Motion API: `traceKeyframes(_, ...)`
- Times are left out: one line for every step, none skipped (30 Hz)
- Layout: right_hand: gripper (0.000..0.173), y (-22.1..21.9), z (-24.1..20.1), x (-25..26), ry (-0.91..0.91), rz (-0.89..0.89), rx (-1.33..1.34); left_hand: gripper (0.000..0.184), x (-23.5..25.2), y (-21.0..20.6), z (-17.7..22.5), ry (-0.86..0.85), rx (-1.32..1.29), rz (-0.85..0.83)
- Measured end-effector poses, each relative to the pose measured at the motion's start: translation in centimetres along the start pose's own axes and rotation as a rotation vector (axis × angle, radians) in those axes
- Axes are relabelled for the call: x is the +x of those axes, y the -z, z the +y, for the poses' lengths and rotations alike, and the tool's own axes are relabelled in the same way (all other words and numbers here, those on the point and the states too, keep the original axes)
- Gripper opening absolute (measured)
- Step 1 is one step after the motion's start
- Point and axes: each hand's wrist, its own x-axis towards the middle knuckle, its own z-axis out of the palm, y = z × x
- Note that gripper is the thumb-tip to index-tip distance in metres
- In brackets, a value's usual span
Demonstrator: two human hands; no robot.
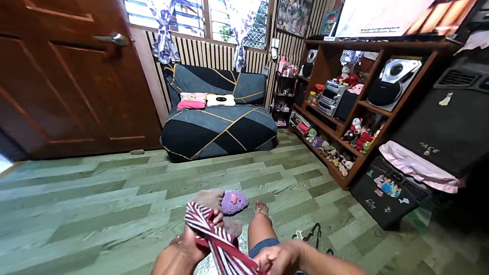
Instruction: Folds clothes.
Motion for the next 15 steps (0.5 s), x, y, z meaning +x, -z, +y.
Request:
traceKeyframes(0.035,1.4,-0.6,-0.5,-0.158,-0.026,-0.283,0.069,-0.4,-0.1,1.6,0.134,0.112,-0.188)
traceKeyframes(0.046,2.6,-1.4,-0.8,-0.345,-0.063,-0.531,0.062,-1.5,-1.5,3.0,0.255,0.393,-0.210)
traceKeyframes(0.054,3.4,-2.5,-0.9,-0.563,-0.073,-0.737,0.047,-2.4,-2.9,4.2,0.389,0.830,-0.192)
traceKeyframes(0.058,3.8,-3.6,-0.7,-0.757,-0.063,-0.909,0.032,-2.5,-4.0,5.1,0.539,1.311,-0.272)
traceKeyframes(0.060,4.0,-4.9,-0.5,-0.893,-0.033,-1.050,0.031,-2.0,-4.9,5.8,0.685,1.692,-0.354)
traceKeyframes(0.060,3.8,-6.7,-0.5,-0.932,0.040,-1.174,0.037,-1.7,-5.6,6.2,0.716,1.948,-0.372)
traceKeyframes(0.059,3.3,-8.8,-0.6,-0.885,0.156,-1.292,0.041,-1.8,-6.4,6.8,0.593,2.112,-0.334)
traceKeyframes(0.056,2.8,-10.5,-0.9,-0.752,0.314,-1.429,0.044,-2.2,-7.3,7.6,0.332,2.218,-0.269)
traceKeyframes(0.050,2.1,-11.7,-1.1,-0.582,0.496,-1.582,0.049,-2.4,-7.9,8.3,-0.026,2.311,-0.200)
traceKeyframes(0.043,1.8,-12.3,-1.3,-0.398,0.682,-1.756,0.050,-2.1,-7.8,8.6,-0.457,2.384,-0.132)
traceKeyframes(0.035,2.2,-12.2,-1.5,-0.234,0.820,-1.920,0.051,-1.7,-7.4,8.8,-0.768,2.460,-0.054)
traceKeyframes(0.031,2.6,-12.2,-1.9,-0.282,0.814,-1.925,0.052,-1.8,-7.3,8.9,-0.759,2.532,-0.003)
traceKeyframes(0.031,2.9,-12.6,-2.4,-0.493,0.658,-1.753,0.052,-2.3,-7.7,8.9,-0.443,2.578,0.010)
traceKeyframes(0.032,3.8,-12.7,-2.9,-0.665,0.454,-1.531,0.057,-2.6,-8.7,8.8,0.057,2.574,-0.024)
traceKeyframes(0.032,4.5,-12.4,-3.4,-0.683,0.299,-1.322,0.057,-2.6,-9.3,8.8,0.389,2.473,-0.120)
